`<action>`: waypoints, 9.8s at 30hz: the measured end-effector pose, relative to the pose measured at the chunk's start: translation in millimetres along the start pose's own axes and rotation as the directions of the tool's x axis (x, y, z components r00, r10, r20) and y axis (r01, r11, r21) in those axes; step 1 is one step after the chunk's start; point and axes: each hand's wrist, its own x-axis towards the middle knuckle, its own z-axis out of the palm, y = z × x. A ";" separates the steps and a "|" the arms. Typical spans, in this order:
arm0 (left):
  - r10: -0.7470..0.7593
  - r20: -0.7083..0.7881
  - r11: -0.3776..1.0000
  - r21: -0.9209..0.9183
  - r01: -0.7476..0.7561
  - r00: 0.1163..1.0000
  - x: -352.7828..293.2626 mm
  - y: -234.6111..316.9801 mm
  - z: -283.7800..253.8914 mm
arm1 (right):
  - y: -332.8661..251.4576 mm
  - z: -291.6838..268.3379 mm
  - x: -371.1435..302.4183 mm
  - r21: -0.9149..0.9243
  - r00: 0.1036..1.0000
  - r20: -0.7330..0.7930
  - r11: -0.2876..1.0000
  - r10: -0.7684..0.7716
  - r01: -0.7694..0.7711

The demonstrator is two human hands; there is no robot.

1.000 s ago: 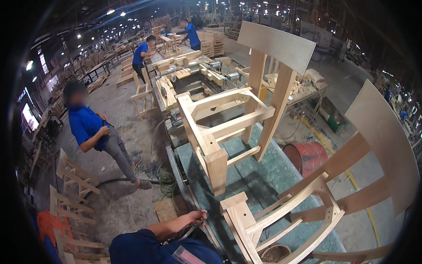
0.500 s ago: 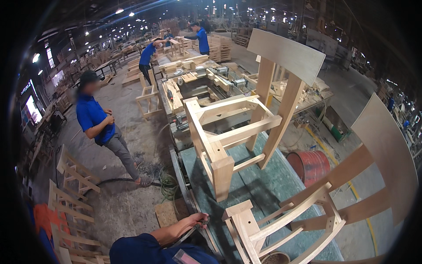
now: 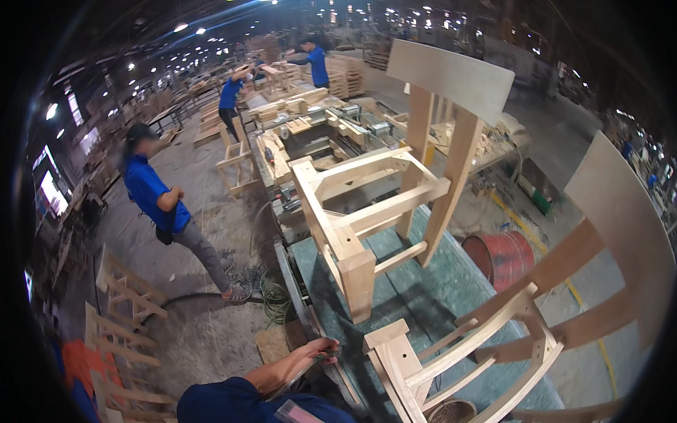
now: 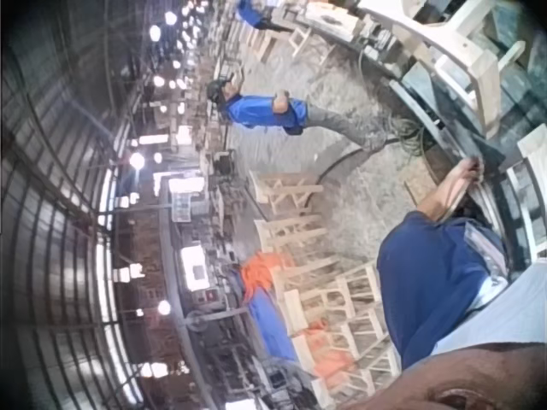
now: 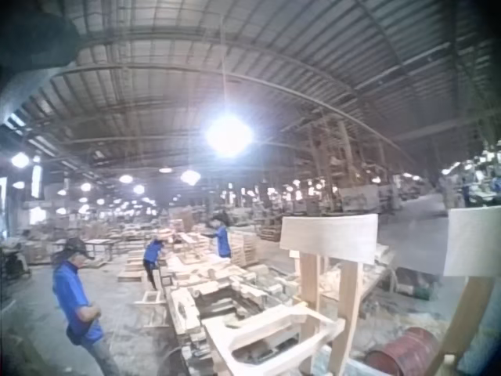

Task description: The person uses a pneumatic drill to drive screws into the joints of a wooden chair frame. They repeatedly position the drill, insert screws, and fasten the wooden components together on a workbench in a factory setting.

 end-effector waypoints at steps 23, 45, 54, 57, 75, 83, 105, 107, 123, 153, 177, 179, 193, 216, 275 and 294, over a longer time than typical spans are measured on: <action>-0.030 -0.030 0.993 -0.113 0.027 0.999 16.2 -25.6 -12.7 | 50.6 84.3 -11.5 -0.799 0.970 0.241 0.567 -0.006 0.202; -0.041 0.002 0.994 -0.104 0.041 0.999 8.2 -35.9 -3.6 | 87.7 53.3 -38.2 -0.934 0.920 0.351 -0.141 -0.176 0.329; 0.027 -0.095 0.994 -0.106 -0.037 0.995 6.1 -42.1 -0.7 | 54.3 31.6 11.7 -0.959 0.948 0.274 0.021 -0.160 0.281; 0.052 -0.124 0.994 -0.087 -0.063 0.991 2.7 -42.9 -0.6 | 46.5 28.0 33.6 -0.960 0.950 0.253 0.073 -0.182 0.269; 0.055 -0.094 0.980 -0.184 -0.072 0.994 4.9 -34.4 -8.1 | 16.6 13.3 70.9 -0.957 0.949 0.221 0.137 -0.225 0.255; 0.056 -0.097 0.971 -0.228 -0.077 0.994 -0.2 -31.1 -5.5 | 8.5 9.1 84.2 -0.951 0.946 0.218 0.164 -0.241 0.261; -0.012 0.099 0.992 0.126 0.000 0.995 22.9 14.5 -27.0 | -143.3 44.4 52.3 0.568 0.801 0.437 -0.565 -0.409 -0.598; -0.074 0.094 0.980 0.190 0.055 0.993 21.6 30.3 -32.4 | -186.1 42.1 57.8 0.855 0.894 0.331 -0.305 -0.303 -0.420; -0.069 0.086 0.798 0.602 0.003 0.994 25.0 205.3 -110.7 | -361.3 -86.6 175.9 0.480 0.857 0.504 -0.789 -0.109 -0.382; -0.119 0.175 0.889 0.457 0.027 0.977 26.0 275.0 -98.4 | -390.5 -221.9 350.6 0.873 0.977 0.065 -0.462 -0.203 -0.154; 0.013 0.499 0.824 0.486 -0.293 0.866 -60.7 315.5 -127.2 | -393.4 -201.6 337.3 0.598 0.983 0.017 -0.786 -0.185 -0.159; -0.008 0.566 0.880 0.395 -0.263 0.824 -53.1 321.4 -106.4 | -398.3 -205.6 356.8 0.538 0.985 0.054 -0.826 -0.165 -0.168; -0.096 0.809 0.951 0.246 -0.186 0.580 -1.2 317.4 -32.5 | -419.6 -234.9 418.3 0.649 0.983 0.155 -0.740 -0.095 -0.174; -0.139 0.732 0.941 0.308 -0.141 0.667 -5.7 327.2 -5.7 | -432.7 -241.7 438.2 0.805 0.990 0.108 -0.576 -0.090 -0.140; 0.031 0.837 0.812 0.299 -0.502 0.547 15.4 351.0 47.5 | -407.4 -350.2 456.8 0.809 0.980 0.090 -0.587 0.177 0.032; 0.066 0.876 0.784 0.251 -0.567 0.478 7.9 359.2 82.7 | -406.9 -339.4 463.0 0.813 0.970 0.096 -0.580 0.225 0.053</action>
